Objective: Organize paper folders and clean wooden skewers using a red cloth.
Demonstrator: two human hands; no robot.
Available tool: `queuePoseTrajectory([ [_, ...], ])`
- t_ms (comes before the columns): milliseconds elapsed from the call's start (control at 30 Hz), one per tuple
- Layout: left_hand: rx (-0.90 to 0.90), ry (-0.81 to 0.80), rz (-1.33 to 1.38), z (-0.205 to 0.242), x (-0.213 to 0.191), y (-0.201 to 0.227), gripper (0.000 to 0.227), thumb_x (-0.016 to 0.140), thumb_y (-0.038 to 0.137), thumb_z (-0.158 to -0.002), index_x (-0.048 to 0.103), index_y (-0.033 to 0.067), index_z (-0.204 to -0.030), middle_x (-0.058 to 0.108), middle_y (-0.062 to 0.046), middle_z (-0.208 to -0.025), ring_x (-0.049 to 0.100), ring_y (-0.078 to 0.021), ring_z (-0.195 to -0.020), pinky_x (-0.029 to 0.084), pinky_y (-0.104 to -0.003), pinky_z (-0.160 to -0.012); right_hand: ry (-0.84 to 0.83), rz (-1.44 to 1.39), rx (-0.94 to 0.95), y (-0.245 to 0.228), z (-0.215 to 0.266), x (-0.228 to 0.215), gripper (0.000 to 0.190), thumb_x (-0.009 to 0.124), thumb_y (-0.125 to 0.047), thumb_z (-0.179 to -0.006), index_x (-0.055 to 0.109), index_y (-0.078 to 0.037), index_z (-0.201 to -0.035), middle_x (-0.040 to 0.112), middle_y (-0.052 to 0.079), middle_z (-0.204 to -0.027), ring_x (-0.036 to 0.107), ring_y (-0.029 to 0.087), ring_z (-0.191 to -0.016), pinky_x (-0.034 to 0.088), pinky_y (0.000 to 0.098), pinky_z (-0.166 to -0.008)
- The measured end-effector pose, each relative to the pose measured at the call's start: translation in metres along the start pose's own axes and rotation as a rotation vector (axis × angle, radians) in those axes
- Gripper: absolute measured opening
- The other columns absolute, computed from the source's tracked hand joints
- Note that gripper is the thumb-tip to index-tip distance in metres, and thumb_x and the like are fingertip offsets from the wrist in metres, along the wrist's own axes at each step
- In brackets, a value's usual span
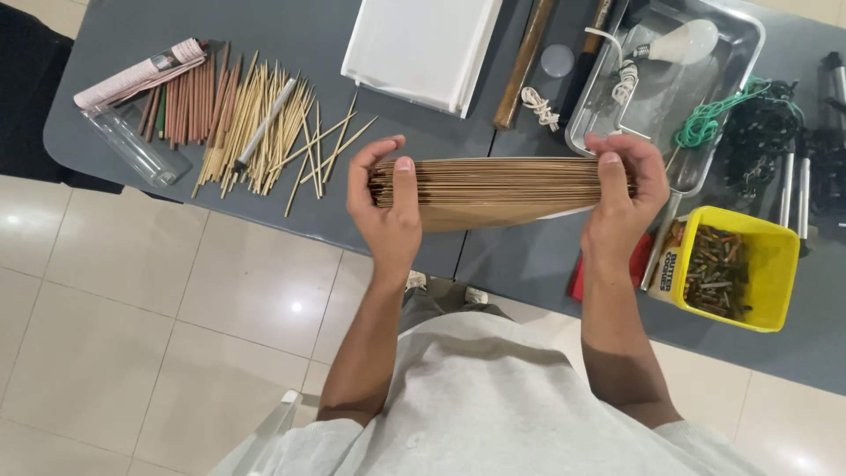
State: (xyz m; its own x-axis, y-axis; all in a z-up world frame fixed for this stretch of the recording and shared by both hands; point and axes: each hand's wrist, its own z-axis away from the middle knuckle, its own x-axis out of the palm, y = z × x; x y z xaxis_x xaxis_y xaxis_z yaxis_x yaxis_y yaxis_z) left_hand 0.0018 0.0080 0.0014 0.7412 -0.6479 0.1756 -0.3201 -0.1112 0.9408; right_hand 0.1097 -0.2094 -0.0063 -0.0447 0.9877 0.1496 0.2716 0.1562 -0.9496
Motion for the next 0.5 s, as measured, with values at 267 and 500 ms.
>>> queuePoseTrajectory([
  [267, -0.021, -0.003, -0.004, 0.004, -0.005, -0.003, 0.018, 0.066, 0.007, -0.103, 0.062, 0.0006, -0.120, 0.070, -0.008, -0.110, 0.066, -0.0140, -0.100, 0.054, -0.029, -0.092, -0.051, 0.003, -0.064, 0.008, -0.003, -0.002, 0.011, 0.057, 0.003, -0.105, 0.066, 0.003, -0.111, 0.073, 0.014, -0.113, 0.068, 0.022, -0.112, 0.051, 0.0351, -0.114],
  [500, -0.015, -0.092, 0.080, 0.011, -0.024, -0.048, 0.027, 0.068, 0.023, -0.105, 0.061, 0.0019, -0.121, 0.070, -0.008, -0.111, 0.065, -0.0144, -0.102, 0.053, -0.030, -0.096, -0.136, -0.212, -0.126, 0.051, 0.006, -0.024, 0.051, 0.073, -0.042, -0.098, 0.061, 0.002, -0.122, 0.071, 0.014, -0.117, 0.070, 0.021, -0.107, 0.055, 0.0334, -0.103],
])
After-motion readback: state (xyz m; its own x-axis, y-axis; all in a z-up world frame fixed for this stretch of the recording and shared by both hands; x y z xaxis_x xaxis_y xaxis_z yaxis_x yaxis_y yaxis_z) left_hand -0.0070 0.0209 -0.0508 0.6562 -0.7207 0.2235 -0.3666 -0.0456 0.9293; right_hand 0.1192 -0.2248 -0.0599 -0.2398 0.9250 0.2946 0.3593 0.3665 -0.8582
